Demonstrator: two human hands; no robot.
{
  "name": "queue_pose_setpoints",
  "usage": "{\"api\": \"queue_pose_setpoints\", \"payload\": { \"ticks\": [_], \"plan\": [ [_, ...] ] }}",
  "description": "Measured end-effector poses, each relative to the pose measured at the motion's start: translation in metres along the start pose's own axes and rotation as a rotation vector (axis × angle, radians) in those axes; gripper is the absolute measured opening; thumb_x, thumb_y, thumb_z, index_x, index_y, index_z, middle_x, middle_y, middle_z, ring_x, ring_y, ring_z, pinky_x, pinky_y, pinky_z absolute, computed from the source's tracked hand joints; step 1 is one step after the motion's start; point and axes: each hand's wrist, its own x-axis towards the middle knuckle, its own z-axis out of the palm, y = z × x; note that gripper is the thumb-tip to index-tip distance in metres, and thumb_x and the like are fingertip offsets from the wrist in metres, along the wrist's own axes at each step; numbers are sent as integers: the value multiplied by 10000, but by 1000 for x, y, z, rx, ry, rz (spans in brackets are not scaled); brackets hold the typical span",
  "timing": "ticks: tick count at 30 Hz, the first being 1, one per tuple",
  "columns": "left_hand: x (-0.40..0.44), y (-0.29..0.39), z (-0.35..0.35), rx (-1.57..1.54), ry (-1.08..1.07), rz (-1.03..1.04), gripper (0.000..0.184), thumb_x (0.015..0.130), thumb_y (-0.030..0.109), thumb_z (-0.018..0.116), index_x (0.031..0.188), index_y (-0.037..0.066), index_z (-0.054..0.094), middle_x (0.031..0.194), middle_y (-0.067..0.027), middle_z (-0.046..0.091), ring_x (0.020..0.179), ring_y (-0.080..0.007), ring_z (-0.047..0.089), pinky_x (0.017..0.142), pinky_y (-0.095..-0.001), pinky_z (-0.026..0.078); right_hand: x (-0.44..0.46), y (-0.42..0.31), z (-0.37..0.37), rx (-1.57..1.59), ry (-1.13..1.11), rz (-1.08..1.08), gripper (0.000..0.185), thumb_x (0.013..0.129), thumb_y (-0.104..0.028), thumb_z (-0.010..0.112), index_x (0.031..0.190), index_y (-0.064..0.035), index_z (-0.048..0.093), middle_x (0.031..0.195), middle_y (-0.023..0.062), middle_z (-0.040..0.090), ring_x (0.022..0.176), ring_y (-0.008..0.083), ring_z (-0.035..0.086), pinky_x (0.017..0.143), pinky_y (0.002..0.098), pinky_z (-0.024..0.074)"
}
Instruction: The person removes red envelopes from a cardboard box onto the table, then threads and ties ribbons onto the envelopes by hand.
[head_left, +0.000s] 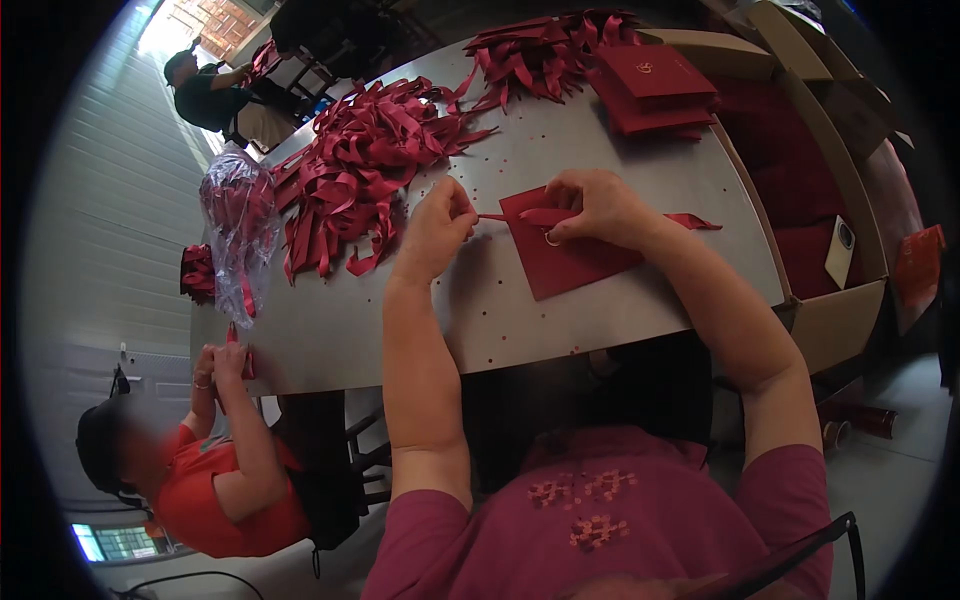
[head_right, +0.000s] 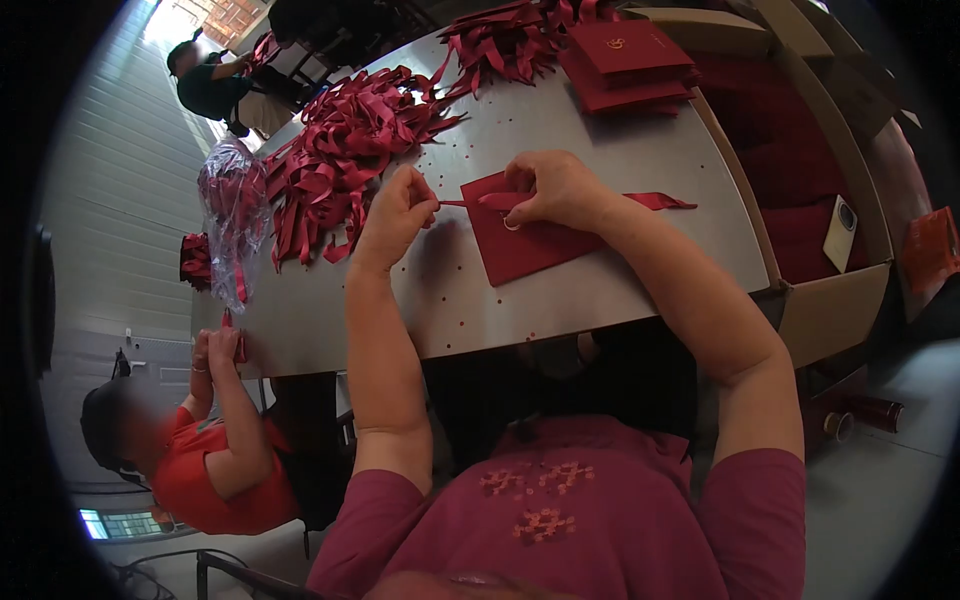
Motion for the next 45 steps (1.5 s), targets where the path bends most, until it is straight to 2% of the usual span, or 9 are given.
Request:
{"api": "queue_pose_setpoints", "payload": {
  "ticks": [6, 7, 9, 19, 28, 35, 37, 43, 45],
  "plan": [
    [2, -16, 1, 311, 163, 244, 109, 795, 48, 563, 895, 10, 537, 832, -227, 606, 823, -415, 593, 719, -469, 465, -23, -11, -32, 63, -101, 23, 627, 699, -22, 722, 1290, -22, 515, 974, 122, 688, 866, 186, 651, 771, 334, 528],
    [-1, -9, -1, 379, 166, 159, 142, 810, 57, 573, 945, 12, 568, 895, -211, 648, 862, -389, 625, 751, -435, 487, -28, -2, -38, 2, -85, -196, 639, 698, 9, 667, 1315, -39, 508, 886, 80, 650, 797, 156, 623, 718, 294, 515],
    [12, -36, 6, 294, 196, 237, 107, 788, 20, 576, 894, 16, 587, 865, -190, 651, 841, -376, 627, 738, -415, 492, -53, -20, -61, 142, -162, 118, 638, 701, 19, 608, 1325, -78, 516, 756, 26, 552, 623, 73, 529, 554, 224, 438],
    [16, -37, 16, 183, 250, 153, 112, 741, -43, 585, 847, -6, 587, 842, -190, 650, 831, -366, 632, 726, -410, 499, -96, 20, -113, 363, -264, 141, 277, 670, 61, 491, 934, -11, 529, 717, 64, 563, 480, 135, 542, 394, 233, 416],
    [22, -42, 28, 174, 380, 212, 97, 746, -39, 583, 838, -8, 584, 839, -197, 639, 827, -387, 621, 717, -427, 490, -59, 28, -103, 737, 55, -300, 362, 962, -286, 615, 1203, -21, 563, 1017, 81, 612, 619, 64, 492, 526, 181, 404],
    [20, -33, 30, 155, 444, 186, 79, 732, -25, 562, 794, 19, 584, 850, -198, 617, 855, -408, 592, 736, -459, 474, 15, 69, -106, 592, 101, -86, 255, 981, -118, 577, 1218, -29, 598, 1215, 62, 565, 736, 49, 524, 640, 172, 425],
    [20, -35, 25, 173, 458, 199, 78, 732, -18, 559, 795, 20, 585, 855, -200, 615, 863, -406, 594, 740, -461, 475, 24, 50, -73, -133, 553, -536, 164, 943, -37, 610, 1102, -17, 649, 1202, 58, 582, 846, 64, 560, 709, 204, 455],
    [23, -41, 22, 377, 643, 252, 84, 775, 48, 613, 820, 18, 678, 881, -184, 627, 893, -361, 611, 792, -437, 485, -8, -19, -24, 388, 267, -16, 167, 848, -95, 712, 977, 4, 678, 763, 8, 644, 615, 61, 553, 561, 198, 417],
    [18, -40, 11, 303, 663, 247, 79, 813, 70, 631, 838, 18, 685, 884, -173, 645, 871, -351, 626, 783, -416, 495, -8, -20, -22, 473, 233, 6, 216, 848, -93, 710, 1013, 40, 664, 828, 71, 682, 688, 108, 651, 617, 218, 486]
  ]
}}
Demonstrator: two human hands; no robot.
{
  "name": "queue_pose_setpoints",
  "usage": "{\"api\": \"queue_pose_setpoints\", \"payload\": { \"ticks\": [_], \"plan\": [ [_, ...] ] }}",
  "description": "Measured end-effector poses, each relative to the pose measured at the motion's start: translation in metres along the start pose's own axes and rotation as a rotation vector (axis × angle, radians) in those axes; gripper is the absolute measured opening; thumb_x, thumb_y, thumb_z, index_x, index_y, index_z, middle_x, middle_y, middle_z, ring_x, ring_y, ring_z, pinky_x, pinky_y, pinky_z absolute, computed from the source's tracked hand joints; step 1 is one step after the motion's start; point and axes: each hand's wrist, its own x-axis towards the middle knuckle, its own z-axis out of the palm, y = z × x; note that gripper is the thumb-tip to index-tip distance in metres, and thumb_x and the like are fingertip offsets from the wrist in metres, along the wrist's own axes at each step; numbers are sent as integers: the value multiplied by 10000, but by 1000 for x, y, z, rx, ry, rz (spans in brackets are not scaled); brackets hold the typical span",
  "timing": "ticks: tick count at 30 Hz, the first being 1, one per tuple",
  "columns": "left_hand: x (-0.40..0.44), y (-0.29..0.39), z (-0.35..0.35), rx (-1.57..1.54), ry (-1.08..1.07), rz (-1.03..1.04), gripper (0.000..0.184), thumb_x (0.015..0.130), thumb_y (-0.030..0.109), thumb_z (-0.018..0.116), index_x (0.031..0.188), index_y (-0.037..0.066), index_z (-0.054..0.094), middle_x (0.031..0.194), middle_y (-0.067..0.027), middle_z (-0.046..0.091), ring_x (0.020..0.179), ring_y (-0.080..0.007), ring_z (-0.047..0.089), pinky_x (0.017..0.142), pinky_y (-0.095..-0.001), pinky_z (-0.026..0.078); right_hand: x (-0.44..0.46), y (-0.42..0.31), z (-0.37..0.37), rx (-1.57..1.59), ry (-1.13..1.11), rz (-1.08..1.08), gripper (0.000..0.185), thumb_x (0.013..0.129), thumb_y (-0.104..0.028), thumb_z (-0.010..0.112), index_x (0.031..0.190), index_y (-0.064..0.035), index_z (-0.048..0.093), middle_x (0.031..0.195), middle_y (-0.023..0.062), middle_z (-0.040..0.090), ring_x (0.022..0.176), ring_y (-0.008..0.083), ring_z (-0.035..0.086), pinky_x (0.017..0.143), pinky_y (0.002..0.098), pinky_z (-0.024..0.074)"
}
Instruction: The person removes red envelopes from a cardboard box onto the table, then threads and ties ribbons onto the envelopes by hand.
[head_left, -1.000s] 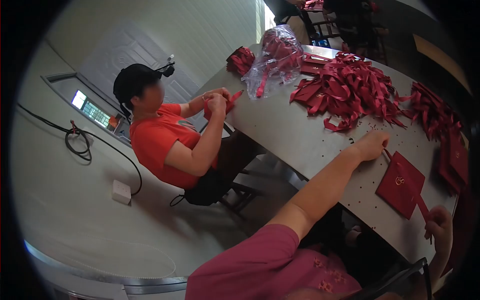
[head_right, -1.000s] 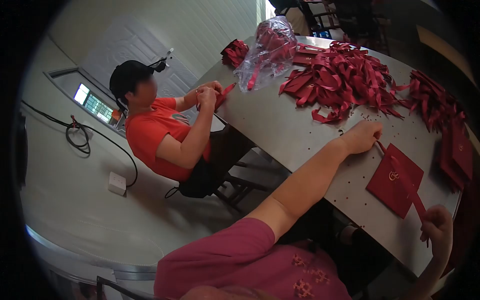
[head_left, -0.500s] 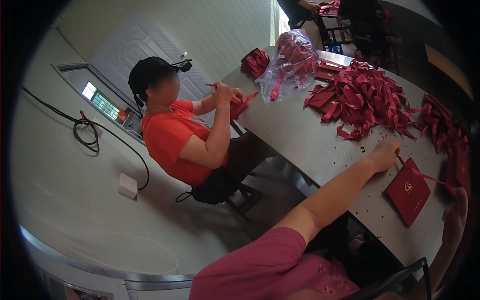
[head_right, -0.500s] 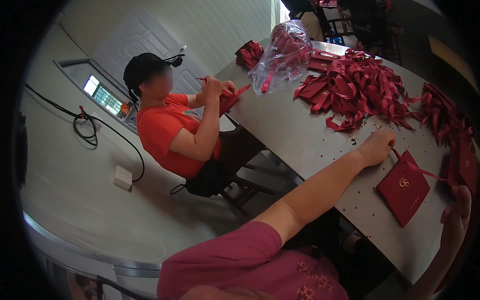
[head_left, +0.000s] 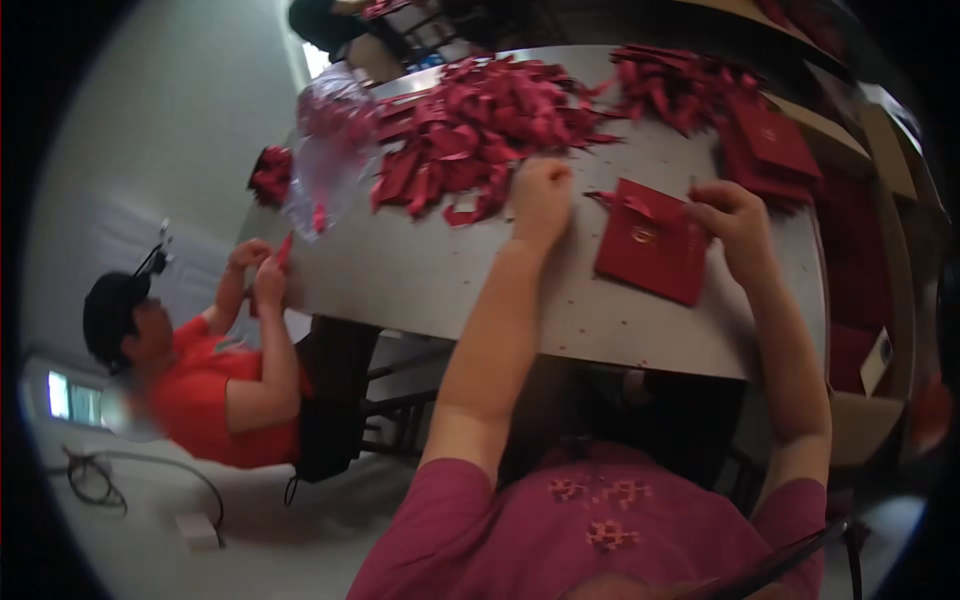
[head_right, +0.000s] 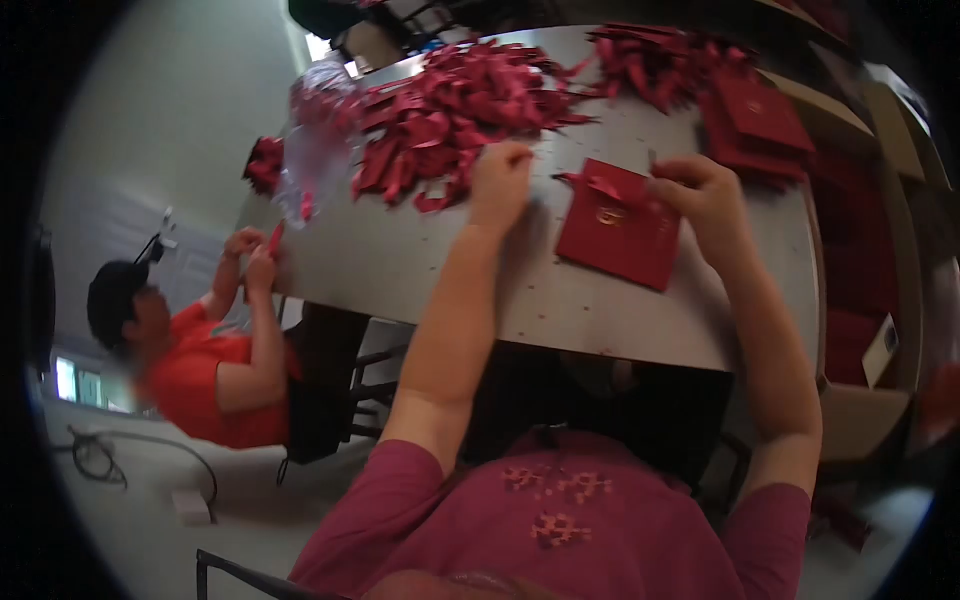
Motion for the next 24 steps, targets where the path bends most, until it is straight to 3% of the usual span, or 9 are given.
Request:
{"api": "queue_pose_setpoints", "payload": {
  "ticks": [1, 4, 7, 13, 15, 16, 17, 19, 24],
  "plan": [
    [0, -6, -2, -69, -30, -139, 99, 831, 92, 633, 858, 14, 689, 826, -168, 672, 808, -364, 645, 734, -409, 500, 1, 5, -2, 64, 16, 102, 234, 858, -92, 700, 1046, 39, 655, 855, 86, 690, 712, 123, 666, 639, 225, 508],
    [0, 47, -33, -192, -152, -519, 208, 887, 175, 626, 836, -19, 685, 658, -65, 637, 593, -170, 599, 589, -309, 471, 9, 12, -19, 268, 8, 236, 252, 881, -95, 678, 1090, 38, 639, 890, 104, 698, 736, 137, 682, 658, 234, 538],
    [-10, 66, -43, -138, -425, -645, 250, 914, 234, 609, 923, 2, 703, 773, -18, 647, 653, -91, 583, 570, -252, 460, 7, 9, -25, 360, -41, 230, 196, 915, -103, 640, 1063, 25, 630, 902, 93, 693, 744, 120, 677, 635, 231, 538],
    [-40, 99, -28, -3, -515, -498, 222, 839, 201, 716, 844, -20, 686, 689, -8, 617, 624, -78, 535, 572, -243, 426, -10, 13, 1, -1, -237, 158, 89, 911, -86, 640, 955, -9, 647, 850, 67, 681, 675, 83, 631, 530, 229, 484],
    [-42, 110, -26, -39, -473, -538, 151, 820, 126, 723, 843, -18, 688, 704, -8, 627, 630, -84, 539, 577, -249, 431, -15, 30, 15, -201, -236, -133, 86, 886, -73, 664, 919, 5, 655, 814, 47, 662, 653, 80, 589, 539, 227, 470],
    [-43, 109, -24, -36, -478, -537, 151, 820, 126, 723, 843, -18, 688, 704, -8, 627, 630, -84, 539, 577, -249, 431, -13, 40, 21, -283, -160, -406, 81, 865, -60, 684, 900, 9, 663, 820, 36, 643, 660, 78, 559, 545, 231, 460],
    [-45, 106, -22, -49, -449, -529, 135, 812, 109, 721, 861, -14, 695, 705, -32, 646, 609, -108, 562, 577, -264, 449, -13, 48, 21, -281, -155, -403, 81, 865, -60, 684, 900, 9, 663, 820, 36, 643, 660, 78, 559, 545, 231, 460],
    [-47, 105, -21, -63, -424, -520, 127, 805, 92, 719, 879, -10, 702, 706, -55, 664, 587, -132, 585, 576, -278, 467, -15, 43, 25, -188, -226, -84, 54, 862, -42, 684, 901, -8, 669, 859, 35, 632, 688, 75, 566, 558, 226, 473],
    [-48, 109, -32, -594, -393, -827, 205, 818, 33, 691, 1010, -32, 667, 732, -21, 630, 535, -78, 535, 433, -206, 344, -16, 45, 25, 3, -203, -67, 50, 875, -44, 680, 919, -20, 674, 854, 30, 641, 676, 69, 567, 540, 204, 475]
  ]
}}
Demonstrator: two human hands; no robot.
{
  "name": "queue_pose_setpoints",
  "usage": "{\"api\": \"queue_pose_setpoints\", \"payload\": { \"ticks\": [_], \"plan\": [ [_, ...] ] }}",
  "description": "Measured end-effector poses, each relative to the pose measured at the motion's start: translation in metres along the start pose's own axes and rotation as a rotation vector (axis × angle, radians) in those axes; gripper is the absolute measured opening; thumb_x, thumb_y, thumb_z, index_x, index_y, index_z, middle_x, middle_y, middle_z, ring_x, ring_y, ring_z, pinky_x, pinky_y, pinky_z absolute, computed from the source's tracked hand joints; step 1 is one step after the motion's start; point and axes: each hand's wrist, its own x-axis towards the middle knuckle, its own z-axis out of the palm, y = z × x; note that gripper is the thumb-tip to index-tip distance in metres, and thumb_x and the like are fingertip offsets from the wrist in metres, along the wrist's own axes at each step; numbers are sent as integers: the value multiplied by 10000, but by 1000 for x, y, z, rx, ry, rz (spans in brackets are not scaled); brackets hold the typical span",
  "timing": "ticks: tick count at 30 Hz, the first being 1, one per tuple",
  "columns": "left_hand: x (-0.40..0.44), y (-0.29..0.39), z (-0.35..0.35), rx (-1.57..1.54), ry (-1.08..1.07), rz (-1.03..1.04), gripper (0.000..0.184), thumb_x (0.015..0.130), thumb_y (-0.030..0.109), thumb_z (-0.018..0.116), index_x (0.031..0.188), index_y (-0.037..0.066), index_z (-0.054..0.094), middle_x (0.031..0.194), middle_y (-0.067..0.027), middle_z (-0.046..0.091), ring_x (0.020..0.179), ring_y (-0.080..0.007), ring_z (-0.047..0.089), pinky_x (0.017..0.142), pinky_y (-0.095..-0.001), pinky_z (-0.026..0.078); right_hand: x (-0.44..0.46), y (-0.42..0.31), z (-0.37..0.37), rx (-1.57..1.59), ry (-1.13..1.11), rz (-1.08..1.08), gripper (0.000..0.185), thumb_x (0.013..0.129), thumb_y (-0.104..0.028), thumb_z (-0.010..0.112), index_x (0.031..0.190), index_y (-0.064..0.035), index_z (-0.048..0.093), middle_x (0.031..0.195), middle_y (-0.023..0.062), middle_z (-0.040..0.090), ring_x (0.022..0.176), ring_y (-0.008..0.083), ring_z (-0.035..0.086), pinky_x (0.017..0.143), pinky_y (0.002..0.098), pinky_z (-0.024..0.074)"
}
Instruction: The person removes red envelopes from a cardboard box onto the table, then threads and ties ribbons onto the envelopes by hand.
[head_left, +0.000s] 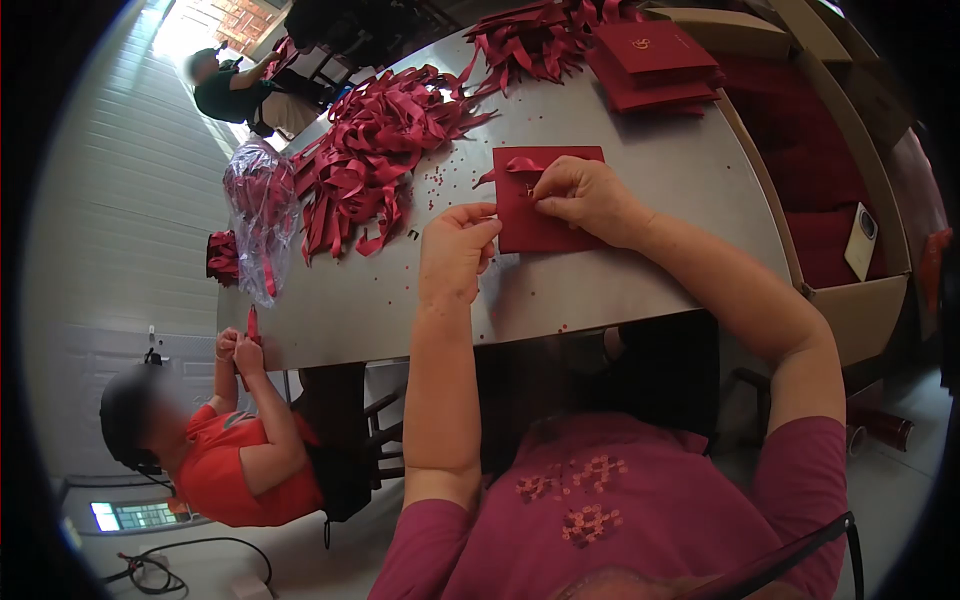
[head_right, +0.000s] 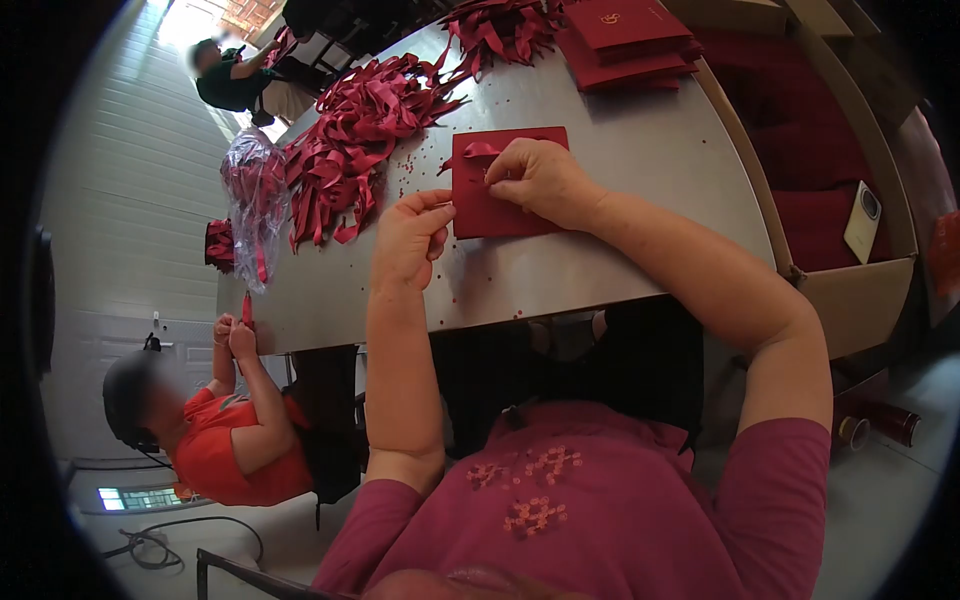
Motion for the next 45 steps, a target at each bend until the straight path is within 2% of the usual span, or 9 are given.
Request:
{"api": "queue_pose_setpoints", "payload": {
  "ticks": [7, 11, 16, 18, 22, 27, 34, 42, 45],
  "plan": [
    [-7, 2, -4, -3, -20, -101, 278, 802, -16, 692, 1076, -27, 643, 725, -26, 623, 512, -73, 532, 393, -197, 305, 1, -15, -11, 147, -74, 174, 113, 903, -84, 671, 1002, -31, 676, 853, 22, 673, 662, 67, 620, 530, 194, 480],
    [-10, -1, -5, -57, -14, -76, 274, 812, -11, 688, 1081, -22, 638, 738, -17, 627, 508, -58, 528, 383, -188, 298, 3, -7, -10, 235, -76, 153, 107, 912, -99, 665, 992, -32, 685, 864, 23, 686, 690, 71, 645, 542, 194, 483],
    [-16, 8, 5, 29, -11, -32, 259, 815, -19, 681, 1070, -11, 636, 735, -2, 618, 493, -46, 511, 380, -178, 294, 2, -13, -9, 76, -177, 147, 101, 898, -87, 675, 979, -28, 687, 862, 11, 672, 692, 67, 626, 584, 204, 497],
    [-18, 10, 13, 126, 41, 73, 216, 816, -49, 635, 1030, -32, 614, 699, -19, 601, 478, -66, 510, 375, -205, 296, 4, -7, -8, 68, -179, 109, 105, 891, -86, 683, 977, -25, 688, 856, 9, 667, 689, 64, 618, 594, 205, 498],
    [-12, 8, 15, 23, 43, 42, 200, 817, -66, 612, 1013, -26, 598, 679, -12, 576, 472, -62, 492, 372, -203, 292, 5, -3, -7, 55, -162, 60, 110, 881, -84, 695, 965, -15, 682, 844, 5, 655, 679, 57, 596, 618, 204, 499],
    [-3, 5, 6, -196, -71, -39, 247, 826, -79, 606, 1062, -9, 587, 783, -23, 578, 450, -42, 411, 377, -183, 295, 4, -8, -7, 48, -169, 116, 83, 889, -88, 685, 931, -21, 662, 824, -2, 634, 669, 52, 571, 609, 204, 488],
    [-3, 14, 5, -208, -151, -69, 261, 832, -79, 608, 1082, -10, 576, 850, -37, 580, 460, -34, 409, 382, -183, 300, 5, -8, -10, 27, -190, 89, 103, 902, -121, 677, 926, -44, 613, 777, -10, 597, 646, 52, 540, 582, 217, 467],
    [-5, 14, 8, -299, -304, 39, 336, 820, -105, 593, 1113, 24, 490, 900, -66, 596, 460, -39, 393, 404, -175, 293, 6, -11, -13, 59, -208, 122, 158, 902, -173, 670, 930, -23, 631, 766, 25, 617, 630, 90, 583, 598, 248, 501],
    [-10, 16, 16, -219, -243, 132, 357, 810, -99, 607, 1114, 30, 473, 922, -83, 614, 479, -32, 405, 405, -177, 288, 6, -11, -12, 41, -221, 120, 163, 903, -177, 670, 929, -21, 630, 768, 27, 615, 621, 93, 582, 596, 249, 502]
  ]
}}
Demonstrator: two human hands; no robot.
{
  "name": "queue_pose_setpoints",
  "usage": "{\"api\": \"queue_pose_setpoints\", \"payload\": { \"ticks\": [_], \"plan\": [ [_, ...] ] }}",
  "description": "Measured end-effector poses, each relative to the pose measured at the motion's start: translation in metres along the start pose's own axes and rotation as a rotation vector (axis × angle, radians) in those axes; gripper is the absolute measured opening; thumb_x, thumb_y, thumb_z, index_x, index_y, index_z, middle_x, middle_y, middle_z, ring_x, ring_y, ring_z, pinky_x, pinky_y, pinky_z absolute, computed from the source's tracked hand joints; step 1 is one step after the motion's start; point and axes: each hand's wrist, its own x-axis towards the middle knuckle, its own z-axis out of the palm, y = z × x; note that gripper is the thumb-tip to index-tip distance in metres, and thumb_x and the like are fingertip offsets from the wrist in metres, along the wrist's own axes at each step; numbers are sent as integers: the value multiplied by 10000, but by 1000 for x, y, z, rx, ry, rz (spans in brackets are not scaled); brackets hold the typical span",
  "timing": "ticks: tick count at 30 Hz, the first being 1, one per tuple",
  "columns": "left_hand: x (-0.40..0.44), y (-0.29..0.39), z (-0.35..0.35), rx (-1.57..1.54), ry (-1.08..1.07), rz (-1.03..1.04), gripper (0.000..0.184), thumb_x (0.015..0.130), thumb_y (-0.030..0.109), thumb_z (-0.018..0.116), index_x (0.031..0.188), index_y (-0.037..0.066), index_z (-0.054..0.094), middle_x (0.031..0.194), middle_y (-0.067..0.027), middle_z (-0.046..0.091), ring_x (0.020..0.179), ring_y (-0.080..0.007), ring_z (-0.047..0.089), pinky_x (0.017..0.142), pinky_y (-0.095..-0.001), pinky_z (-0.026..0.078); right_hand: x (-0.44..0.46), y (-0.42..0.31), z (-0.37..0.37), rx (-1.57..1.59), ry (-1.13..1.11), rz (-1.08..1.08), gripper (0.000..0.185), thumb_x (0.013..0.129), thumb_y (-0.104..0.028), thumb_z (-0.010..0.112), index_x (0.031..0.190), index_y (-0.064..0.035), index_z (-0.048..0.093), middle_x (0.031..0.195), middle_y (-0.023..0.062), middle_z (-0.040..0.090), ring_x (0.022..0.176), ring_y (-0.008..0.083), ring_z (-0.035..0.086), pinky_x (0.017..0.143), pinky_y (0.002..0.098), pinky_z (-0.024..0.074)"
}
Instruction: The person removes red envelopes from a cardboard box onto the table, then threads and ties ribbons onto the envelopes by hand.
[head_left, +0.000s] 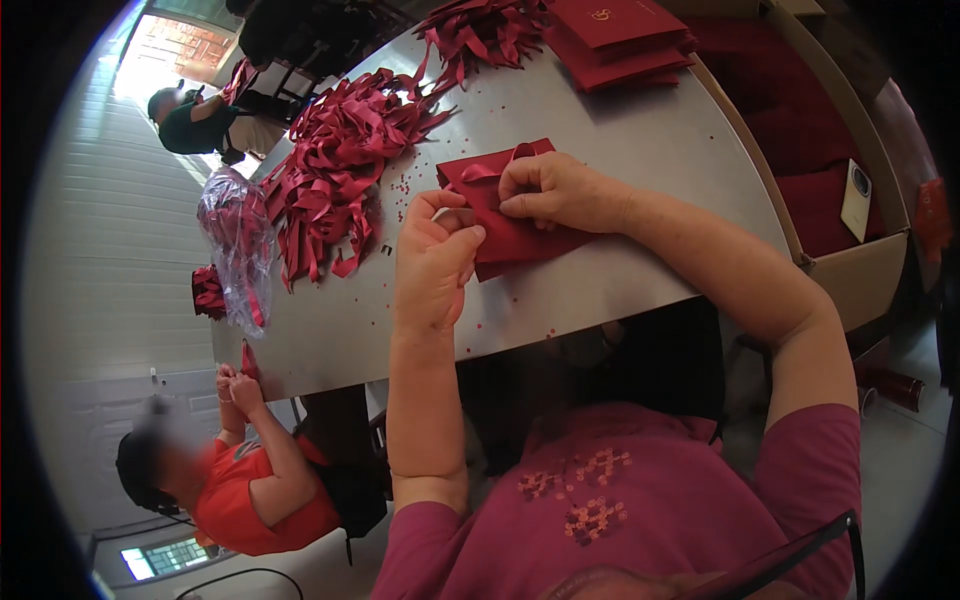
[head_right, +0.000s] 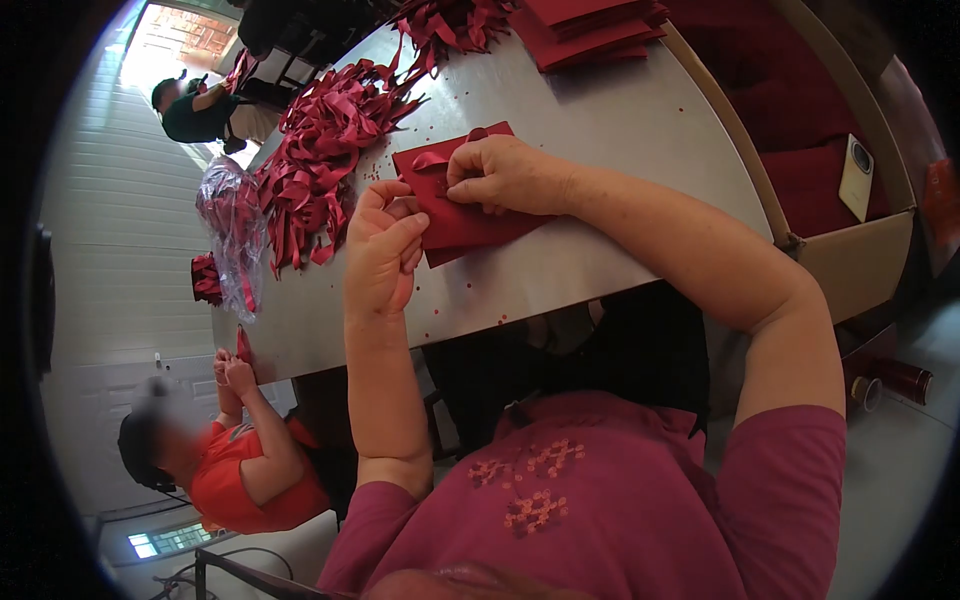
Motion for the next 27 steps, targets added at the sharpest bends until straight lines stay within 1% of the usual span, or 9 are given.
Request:
{"api": "queue_pose_setpoints", "payload": {
  "ticks": [4, 7, 11, 13, 16, 17, 19, 26, 27],
  "plan": [
    [-3, -6, 16, 162, 91, 112, 376, 809, -80, 628, 1129, 31, 465, 934, -88, 625, 499, -26, 423, 407, -177, 277, 1, 1, 0, -12, -25, -17, 162, 897, -174, 677, 927, -18, 646, 767, 27, 615, 640, 94, 585, 599, 246, 505],
    [0, -8, 12, 144, 165, 122, 292, 830, -32, 633, 1082, 10, 491, 859, -65, 613, 577, -41, 499, 442, -183, 344, -2, -3, 0, 19, -22, -29, 90, 896, -134, 670, 902, -46, 656, 803, -12, 618, 666, 64, 551, 612, 229, 476],
    [8, -22, -15, 108, 248, 1, 164, 840, -1, 666, 969, 12, 565, 738, -26, 593, 528, -57, 504, 430, -203, 352, 1, 4, 2, -60, 5, -174, 106, 877, -131, 684, 873, -26, 671, 816, -3, 641, 707, 83, 568, 642, 259, 475],
    [9, -25, -20, 54, 240, -16, 132, 846, 20, 681, 942, 19, 590, 700, -10, 589, 503, -57, 499, 421, -198, 335, -2, -2, 7, -239, 5, -228, 193, 825, -195, 703, 875, -9, 683, 771, 86, 654, 720, 157, 613, 690, 316, 494],
    [5, -27, -24, -32, 203, -60, 108, 862, 41, 669, 952, 11, 618, 724, -16, 605, 518, -84, 528, 430, -231, 384, -2, -11, 21, -417, 22, -175, 199, 806, -209, 683, 868, -19, 681, 773, 148, 660, 744, 247, 647, 698, 358, 499],
    [5, -27, -23, -30, 192, -79, 119, 863, 43, 666, 968, 9, 622, 733, -20, 612, 528, -96, 539, 439, -243, 404, -1, -11, 24, -420, 18, -177, 199, 806, -209, 683, 868, -19, 681, 773, 148, 660, 744, 247, 647, 698, 358, 499],
    [4, -26, -24, -32, 179, -91, 131, 863, 44, 663, 983, 7, 626, 742, -24, 620, 538, -109, 550, 448, -255, 424, 2, -9, 29, -509, 118, -162, 190, 798, -215, 659, 842, -32, 680, 796, 168, 666, 785, 308, 655, 703, 389, 501],
    [0, -29, -26, -17, 176, -88, 122, 847, 27, 674, 959, 6, 631, 749, -27, 627, 538, -105, 545, 456, -243, 420, 4, -35, 34, -684, 91, -111, 168, 774, -186, 658, 828, -29, 684, 808, 165, 670, 808, 323, 661, 719, 424, 512],
    [0, -29, -26, 7, 165, -69, 113, 843, 28, 678, 944, 4, 632, 739, -24, 622, 529, -98, 533, 456, -235, 410, 5, -41, 38, -831, 86, -130, 162, 778, -175, 657, 833, -26, 688, 828, 164, 675, 818, 318, 666, 725, 421, 522]
  ]
}}
